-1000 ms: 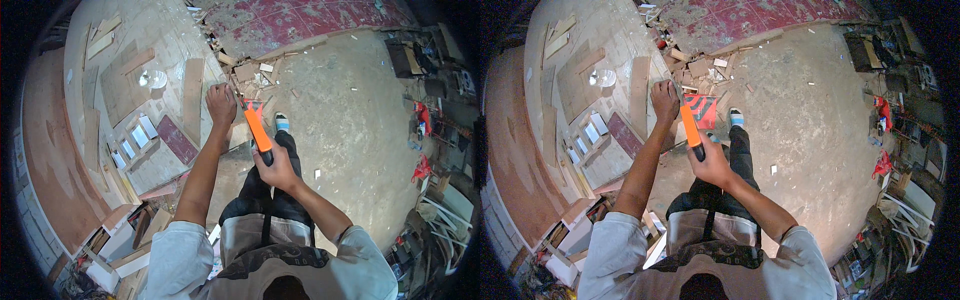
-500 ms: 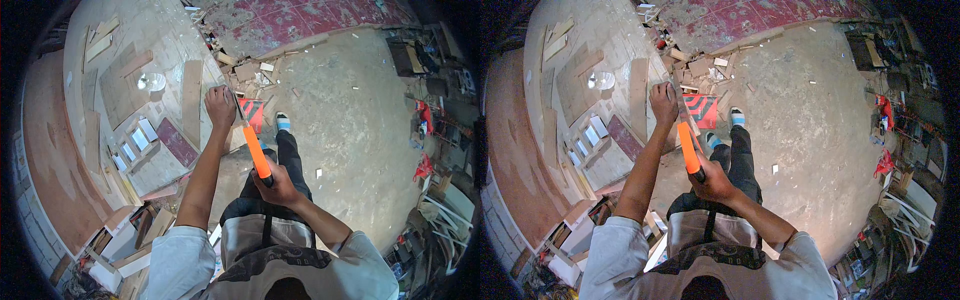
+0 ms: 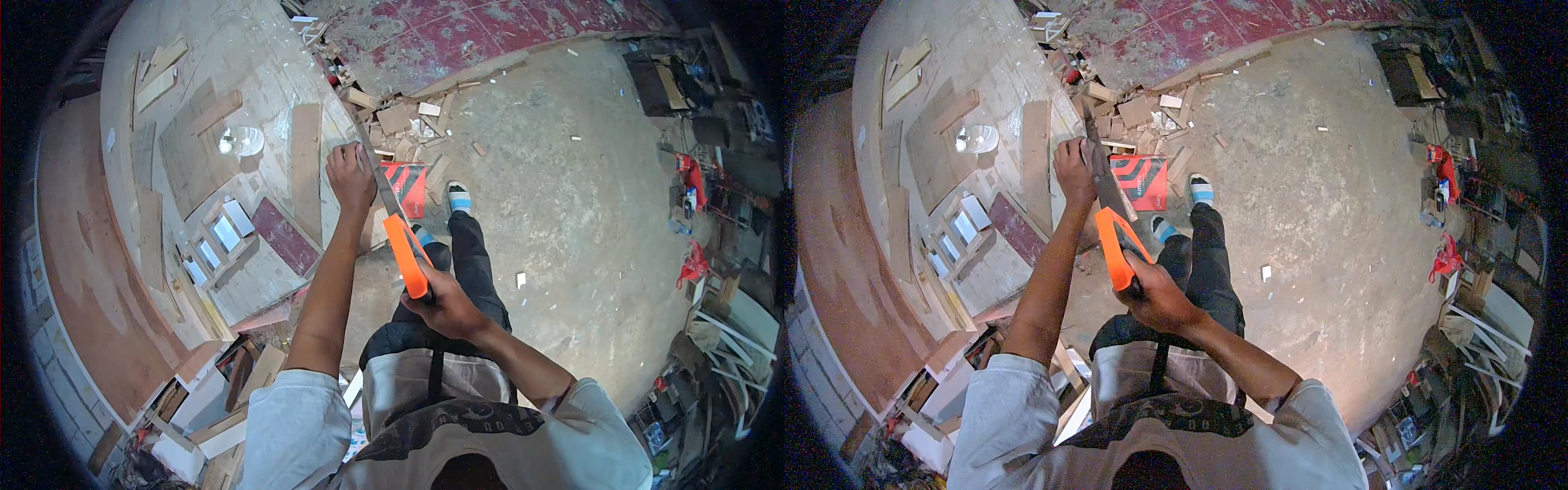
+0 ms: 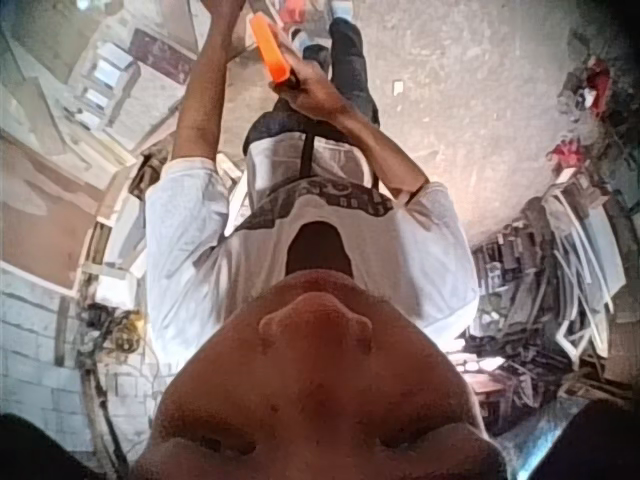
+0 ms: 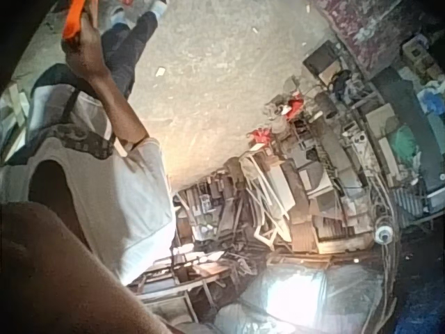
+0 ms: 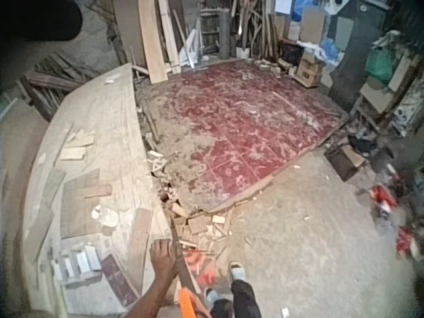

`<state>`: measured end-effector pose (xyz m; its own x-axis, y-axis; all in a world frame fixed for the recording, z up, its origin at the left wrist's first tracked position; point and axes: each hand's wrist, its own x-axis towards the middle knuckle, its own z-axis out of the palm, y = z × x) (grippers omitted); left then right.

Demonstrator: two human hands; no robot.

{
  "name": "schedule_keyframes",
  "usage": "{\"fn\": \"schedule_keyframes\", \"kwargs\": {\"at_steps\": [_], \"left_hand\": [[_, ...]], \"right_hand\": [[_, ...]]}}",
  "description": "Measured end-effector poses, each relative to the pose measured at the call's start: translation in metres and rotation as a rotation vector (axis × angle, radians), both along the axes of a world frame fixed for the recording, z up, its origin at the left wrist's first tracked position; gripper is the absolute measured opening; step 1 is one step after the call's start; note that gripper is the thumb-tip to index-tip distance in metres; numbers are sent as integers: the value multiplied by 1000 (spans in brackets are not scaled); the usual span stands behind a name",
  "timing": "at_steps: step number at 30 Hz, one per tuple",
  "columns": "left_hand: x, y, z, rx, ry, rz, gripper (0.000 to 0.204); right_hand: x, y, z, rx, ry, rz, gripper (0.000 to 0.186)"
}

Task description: Sawing a small piece of wood with a handsaw.

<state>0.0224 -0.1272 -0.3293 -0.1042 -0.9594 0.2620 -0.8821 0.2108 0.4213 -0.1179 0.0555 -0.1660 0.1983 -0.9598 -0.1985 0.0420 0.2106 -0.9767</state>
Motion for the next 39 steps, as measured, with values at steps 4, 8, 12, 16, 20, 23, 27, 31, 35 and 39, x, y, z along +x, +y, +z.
{"fn": "schedule_keyframes", "kwargs": {"at_steps": [4, 8, 12, 16, 20, 23, 27, 31, 35, 39], "left_hand": [[-1, -1, 1, 1, -5, 10, 20], [-2, -1, 1, 12, 8, 20, 20], [-3, 0, 2, 2, 16, 29, 20], [-2, -2, 2, 27, -6, 35, 20], [-2, 0, 0, 33, -41, 58, 21], [-2, 0, -1, 17, -2, 46, 22], [-2, 0, 2, 50, -2, 50, 21], [-3, 1, 2, 12, -17, 38, 19], [-2, 0, -1, -7, -30, 37, 18], [0, 0, -4, -4, -66, 38, 17]], "right_hand": [[1, -2, 2, 105, 31, -9, 20], [-1, -1, 0, 249, 143, -98, 19], [-17, -1, -14, 28, 233, -176, 32], [-35, -12, -26, -131, 531, -141, 25], [-37, -28, -22, 193, 492, -263, 32], [-44, -26, -21, 196, 483, -261, 32], [-47, -16, -21, 133, 380, -311, 29], [-31, -13, -8, 338, 155, -365, 22], [-10, -16, -2, 262, 57, -317, 22], [9, -20, 9, 139, 239, -311, 25]]}}
